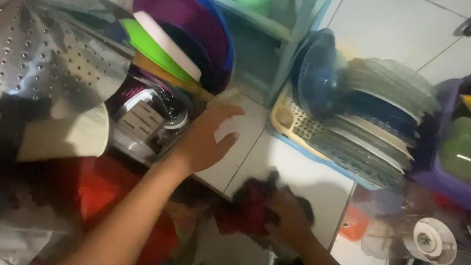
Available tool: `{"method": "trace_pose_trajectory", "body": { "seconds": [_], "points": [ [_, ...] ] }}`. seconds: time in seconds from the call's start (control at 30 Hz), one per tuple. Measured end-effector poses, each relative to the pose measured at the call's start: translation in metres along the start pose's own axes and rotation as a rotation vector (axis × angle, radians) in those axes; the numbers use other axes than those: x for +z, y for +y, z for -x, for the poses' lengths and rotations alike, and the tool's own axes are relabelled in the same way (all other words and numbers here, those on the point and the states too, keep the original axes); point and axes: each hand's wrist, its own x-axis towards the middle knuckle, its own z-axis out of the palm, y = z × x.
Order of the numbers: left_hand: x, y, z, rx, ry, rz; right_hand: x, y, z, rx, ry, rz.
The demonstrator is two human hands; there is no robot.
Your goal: Clean the shelf and other surfaces using a cloth and spray bottle
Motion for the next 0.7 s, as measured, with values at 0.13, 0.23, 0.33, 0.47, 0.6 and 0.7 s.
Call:
{"method": "trace_pose_trajectory", "body": {
  "seconds": [0.13, 0.23, 0.33, 0.47, 0.6, 0.7],
  "points": [
    [-0.004, -0.015, -0.017, 0.29, 0.198, -0.118, -0.009, 0.023, 0.044, -0.016, 0.1, -0.056],
    [-0.014, -0.012, -0.023, 0.08, 0.163, -0.157, -0.01, 0.014, 0.044, 0.116, 0.113, -0.09],
    [-0.003, -0.045, -0.04, 0.169, 0.227, -0.216, -0.002, 0.021, 0.04, 0.075, 0.124, 0.01],
    [0.014, -0.076, -0.055, 0.201, 0.18, -0.217, -0.006, 0.011, 0.038, 0.067, 0.169, -0.038],
    [0.025, -0.085, -0.057, 0.013, 0.117, -0.311, 0.023, 0.04, 0.059, 0.165, 0.174, -0.017],
    [0.03, -0.091, -0.052, -0.026, 0.126, -0.462, 0.006, 0.016, 0.047, 0.199, 0.189, -0.083]
  ]
}}
